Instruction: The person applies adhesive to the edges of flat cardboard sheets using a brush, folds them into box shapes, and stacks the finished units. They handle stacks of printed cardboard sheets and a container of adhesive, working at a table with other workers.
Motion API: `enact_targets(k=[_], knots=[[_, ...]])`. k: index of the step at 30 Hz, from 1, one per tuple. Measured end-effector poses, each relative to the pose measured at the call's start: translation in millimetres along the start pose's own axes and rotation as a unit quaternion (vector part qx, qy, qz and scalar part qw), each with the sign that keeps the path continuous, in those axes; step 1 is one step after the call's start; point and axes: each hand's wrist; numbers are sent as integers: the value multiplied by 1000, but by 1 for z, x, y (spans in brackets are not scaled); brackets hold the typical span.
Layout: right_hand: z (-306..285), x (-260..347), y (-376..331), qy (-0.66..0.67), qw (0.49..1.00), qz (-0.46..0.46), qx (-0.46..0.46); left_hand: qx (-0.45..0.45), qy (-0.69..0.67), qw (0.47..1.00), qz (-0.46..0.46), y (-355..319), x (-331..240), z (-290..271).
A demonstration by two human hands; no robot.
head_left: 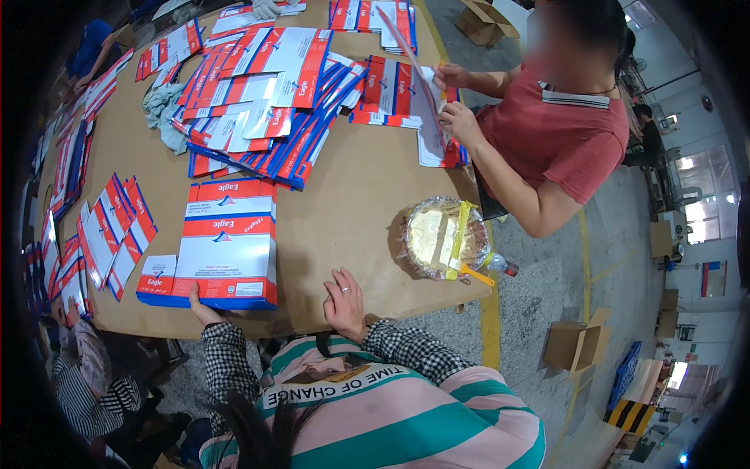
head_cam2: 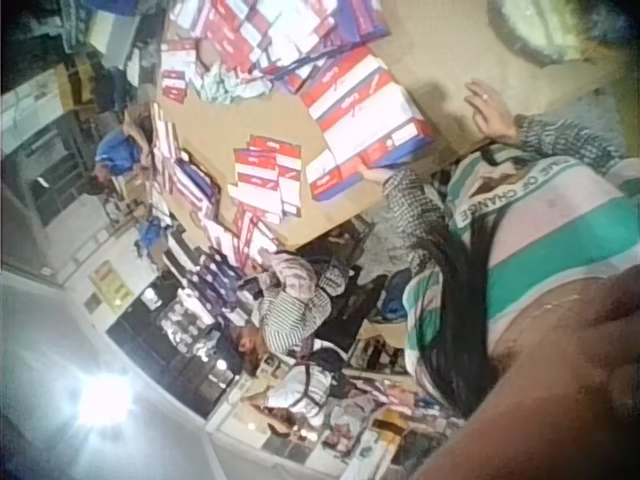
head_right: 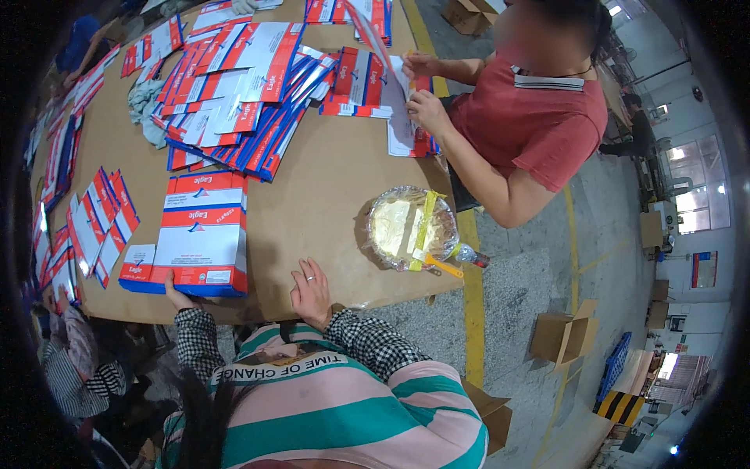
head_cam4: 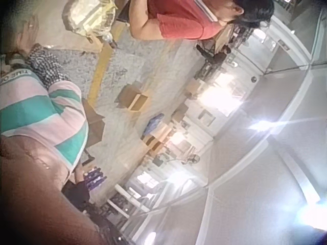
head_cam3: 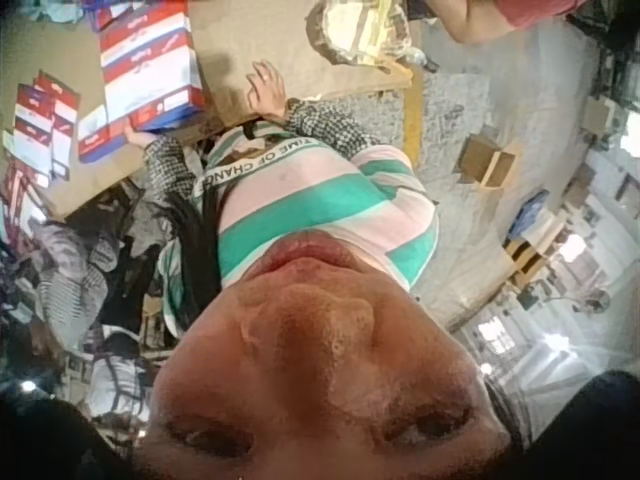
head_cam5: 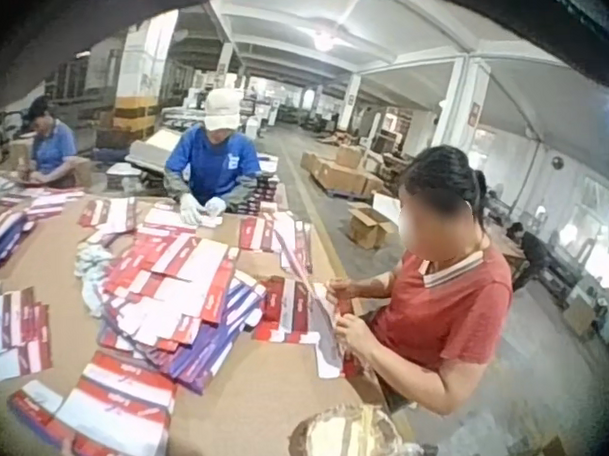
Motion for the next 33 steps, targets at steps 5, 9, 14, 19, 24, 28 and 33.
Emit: enact_targets(k=[5, 9, 14, 19, 24, 28, 33], knots=[[0, 1, 1, -3, 1000, -3, -3, 17, -15, 999, -26, -6, -2, 1], [-6, 2, 3, -1, 1000, 1, 0, 13, -2, 999, -29, -1, -2, -1], [-2, 2, 3, -2, 1000, 5, 0, -8, 8, 1000, -9, -14, -2, 12], [0, 2, 3, 2, 1000, 14, 4, -18, 15, 1000, -10, -8, -3, 6], [-1, 1, 3, 1, 1000, 13, 12, -20, 11, 1000, -12, -11, -3, 9], [1, 0, 2, -1, 1000, 6, 7, -9, 3, 1000, -11, -5, -2, 3], [-1, 2, 3, -1, 1000, 18, 9, -32, 25, 999, 2, -11, -2, 12]])
Point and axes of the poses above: each hand's wrist, its own y-axis towards the middle knuckle, its own z-axis out of the palm, x = y × z, and after that the axes turned 11 degrees about -z, right-handed
